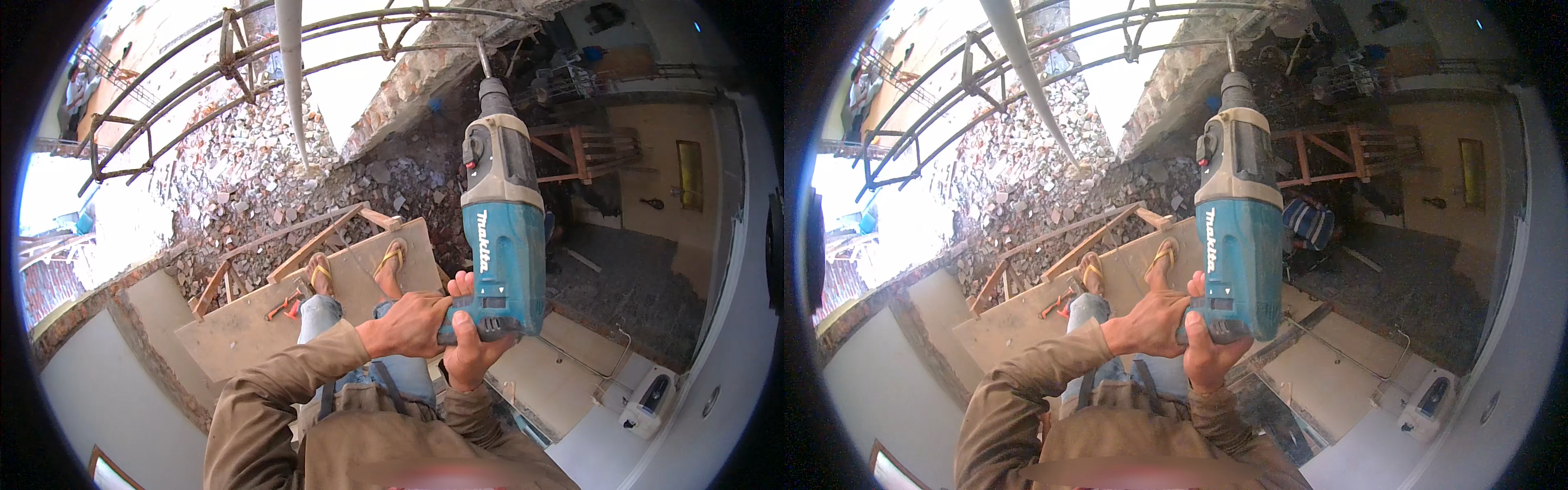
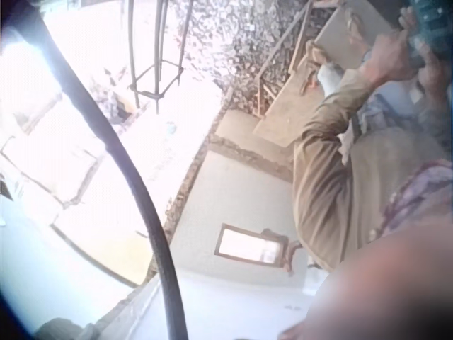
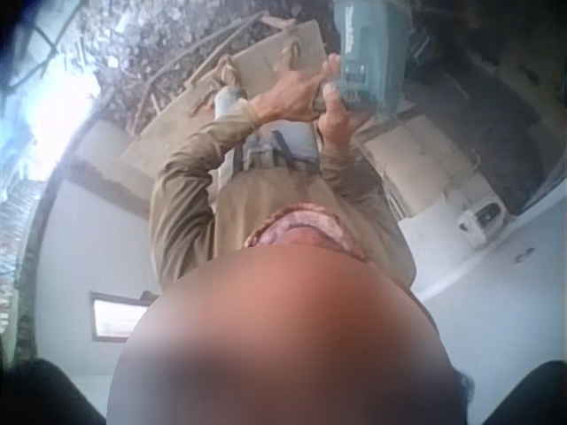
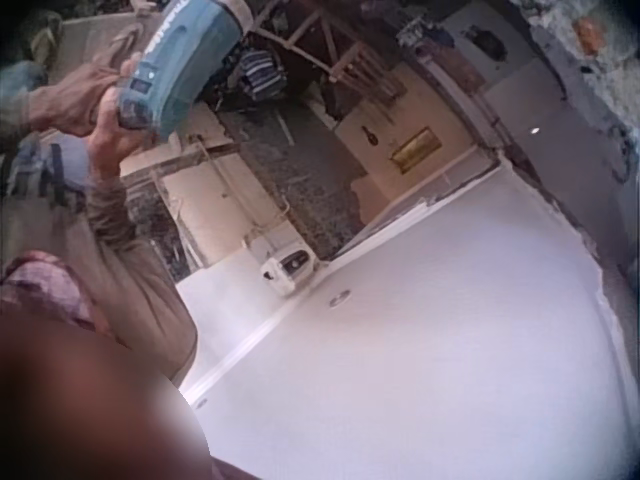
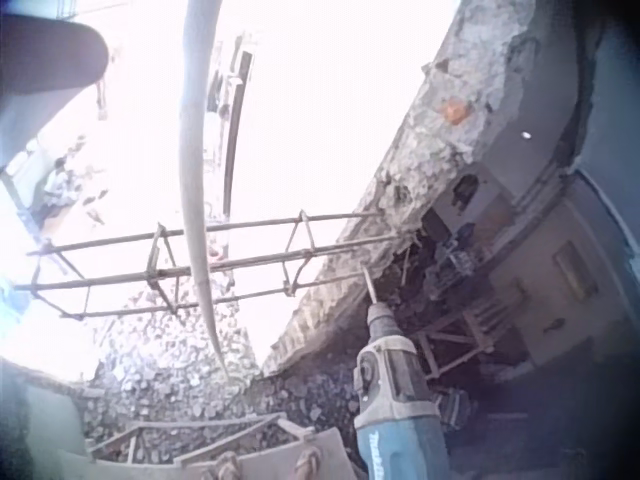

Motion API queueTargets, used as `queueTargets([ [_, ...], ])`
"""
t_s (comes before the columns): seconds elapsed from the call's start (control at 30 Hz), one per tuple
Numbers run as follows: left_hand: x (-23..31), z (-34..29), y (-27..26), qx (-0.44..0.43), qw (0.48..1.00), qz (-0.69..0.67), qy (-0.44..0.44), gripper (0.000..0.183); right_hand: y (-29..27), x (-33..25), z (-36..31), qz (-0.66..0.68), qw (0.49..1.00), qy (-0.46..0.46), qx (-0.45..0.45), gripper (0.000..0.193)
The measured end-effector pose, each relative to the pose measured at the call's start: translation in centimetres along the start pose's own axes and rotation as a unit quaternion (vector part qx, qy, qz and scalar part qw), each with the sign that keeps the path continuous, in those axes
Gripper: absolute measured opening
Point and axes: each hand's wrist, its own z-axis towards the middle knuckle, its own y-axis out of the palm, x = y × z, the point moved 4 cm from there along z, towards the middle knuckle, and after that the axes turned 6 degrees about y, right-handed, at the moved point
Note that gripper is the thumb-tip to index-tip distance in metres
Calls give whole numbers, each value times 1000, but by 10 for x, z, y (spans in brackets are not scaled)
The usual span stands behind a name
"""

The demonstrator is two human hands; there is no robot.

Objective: The person uses a corded rotary hammer drill to bore into a concrete wall. They hold the tool with both hands, apply pressure, and drill multiple holes while standing on a wooden platform in a demolition site.

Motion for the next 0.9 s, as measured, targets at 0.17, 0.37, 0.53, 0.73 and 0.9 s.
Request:
queueTargets([
  [0.17, -3, 12, 4, 1, 999, 19, -30, 43, -5, -3, 17, 16, 1000, -17, -7, 56],
  [0.37, -10, 32, 23, -20, 996, 47, -76, 42, -19, -5, 34, 0, 997, 18, 74, 37],
  [0.53, -14, 54, 26, -4, 994, 61, -95, 43, -24, -18, 63, -2, 999, 17, 45, 21],
  [0.73, -32, 71, 29, -25, 982, 130, -132, 38, -45, 12, 91, 61, 995, 56, 51, 21],
  [0.9, -42, 98, 60, -36, 973, 148, -174, 28, -86, 38, 126, 143, 977, 154, 22, 32],
])
